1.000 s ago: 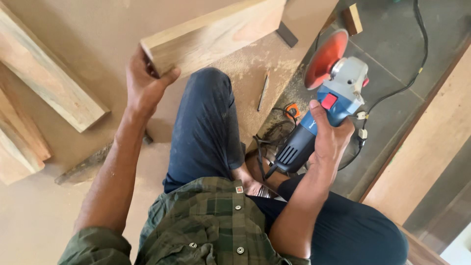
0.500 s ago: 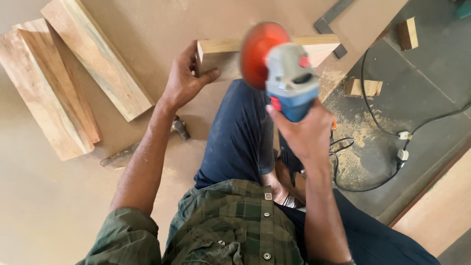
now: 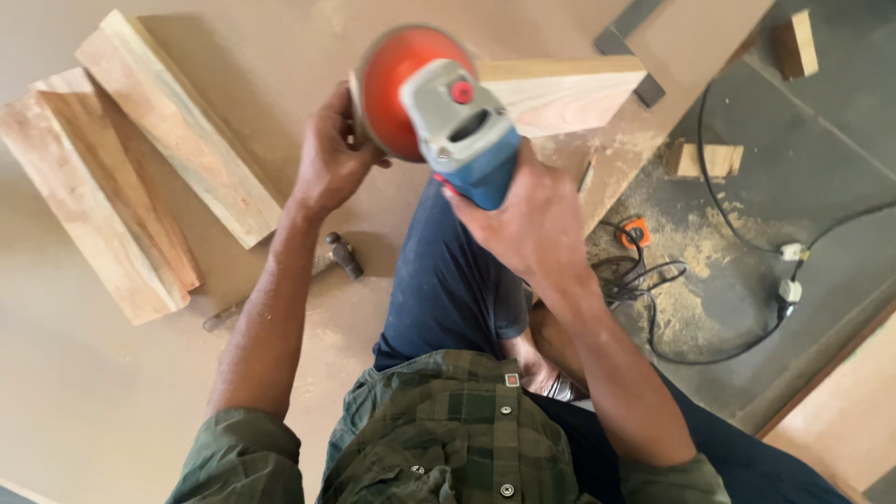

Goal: The person sands several pieces of wood by hand using a power sander.

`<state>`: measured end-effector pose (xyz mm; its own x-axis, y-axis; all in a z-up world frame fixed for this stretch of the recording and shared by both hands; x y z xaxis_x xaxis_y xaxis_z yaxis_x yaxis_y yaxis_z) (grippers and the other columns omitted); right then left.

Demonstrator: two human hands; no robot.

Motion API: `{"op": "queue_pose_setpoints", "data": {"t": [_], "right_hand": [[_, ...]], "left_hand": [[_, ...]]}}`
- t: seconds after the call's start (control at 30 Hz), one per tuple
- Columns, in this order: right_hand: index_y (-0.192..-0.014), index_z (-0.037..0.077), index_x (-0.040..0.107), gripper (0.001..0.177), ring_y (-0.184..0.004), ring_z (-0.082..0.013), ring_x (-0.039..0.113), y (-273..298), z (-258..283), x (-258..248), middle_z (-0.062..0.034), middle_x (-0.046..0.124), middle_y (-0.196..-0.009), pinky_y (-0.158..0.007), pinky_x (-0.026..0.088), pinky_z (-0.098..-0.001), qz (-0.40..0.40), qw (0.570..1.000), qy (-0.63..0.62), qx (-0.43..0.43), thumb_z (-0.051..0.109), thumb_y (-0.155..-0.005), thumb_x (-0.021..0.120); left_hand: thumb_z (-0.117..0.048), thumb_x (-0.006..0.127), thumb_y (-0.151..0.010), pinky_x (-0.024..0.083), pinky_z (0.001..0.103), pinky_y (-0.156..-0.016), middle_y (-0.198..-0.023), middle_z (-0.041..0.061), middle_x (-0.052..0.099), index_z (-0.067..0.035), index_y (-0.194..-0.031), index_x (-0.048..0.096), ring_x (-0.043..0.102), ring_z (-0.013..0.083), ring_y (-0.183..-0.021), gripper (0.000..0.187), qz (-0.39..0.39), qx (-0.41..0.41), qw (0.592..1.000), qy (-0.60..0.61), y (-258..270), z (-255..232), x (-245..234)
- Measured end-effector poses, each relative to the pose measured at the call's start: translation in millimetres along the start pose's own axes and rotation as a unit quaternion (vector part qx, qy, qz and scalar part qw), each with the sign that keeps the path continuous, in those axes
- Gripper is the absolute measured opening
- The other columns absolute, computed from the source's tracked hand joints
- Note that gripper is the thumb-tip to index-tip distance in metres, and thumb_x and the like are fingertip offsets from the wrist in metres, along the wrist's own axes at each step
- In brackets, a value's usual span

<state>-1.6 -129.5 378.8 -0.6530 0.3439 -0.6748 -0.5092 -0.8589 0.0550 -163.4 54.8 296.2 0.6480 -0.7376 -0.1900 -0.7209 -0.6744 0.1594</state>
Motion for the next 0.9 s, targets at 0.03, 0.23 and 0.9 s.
{"op": "queue_pose_setpoints", "data": {"t": [0.03,0.23,0.9], "right_hand": [[-0.114,-0.006,0.064,0.061,-0.078,-0.0340,0.078,-1.4,-0.7,1.3,-0.0221,0.076,-0.087,-0.070,0.063,-0.0418,0.000,1.000,-0.010,-0.013,0.041,-0.082,0.086],[-0.110,-0.006,0.062,0.062,-0.077,-0.0415,0.075,-4.3,-24.0,5.6,-0.0246,0.074,-0.084,-0.071,0.061,-0.0484,-0.010,1.000,0.011,0.001,0.043,-0.082,0.087],[-0.110,0.008,0.074,0.036,-0.074,-0.0150,0.076,1.2,-275.6,-87.3,-0.0078,0.077,-0.090,-0.073,0.065,-0.0321,-0.091,0.959,-0.038,0.267,0.033,-0.086,0.084]], "left_hand": [[0.009,0.070,-0.089,0.067,0.029,-0.071,-0.109,0.008,0.069,-0.002,-0.134,0.053,0.072,0.0150,-0.089,0.050,-0.001,0.001,1.000,0.010,0.0,2.7,1.0],[0.010,0.070,-0.102,0.071,0.034,-0.076,-0.116,0.014,0.069,0.003,-0.126,0.048,0.077,0.0223,-0.100,0.034,0.009,0.019,1.000,0.010,-2.4,24.4,-2.9],[0.008,0.079,-0.103,0.068,0.035,-0.073,-0.116,0.021,0.069,0.010,-0.129,0.053,0.075,0.0257,-0.101,0.038,-0.035,0.013,0.999,0.004,10.9,37.7,-11.7]]}}
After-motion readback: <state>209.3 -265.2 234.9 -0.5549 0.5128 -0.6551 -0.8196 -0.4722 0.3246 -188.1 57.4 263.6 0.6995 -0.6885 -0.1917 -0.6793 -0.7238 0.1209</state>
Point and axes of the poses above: each hand's wrist, its own y-axis away from the middle knuckle, its own x-axis out of the palm, z = x × y, the point moved 4 cm from there along -y, towards the middle knuckle
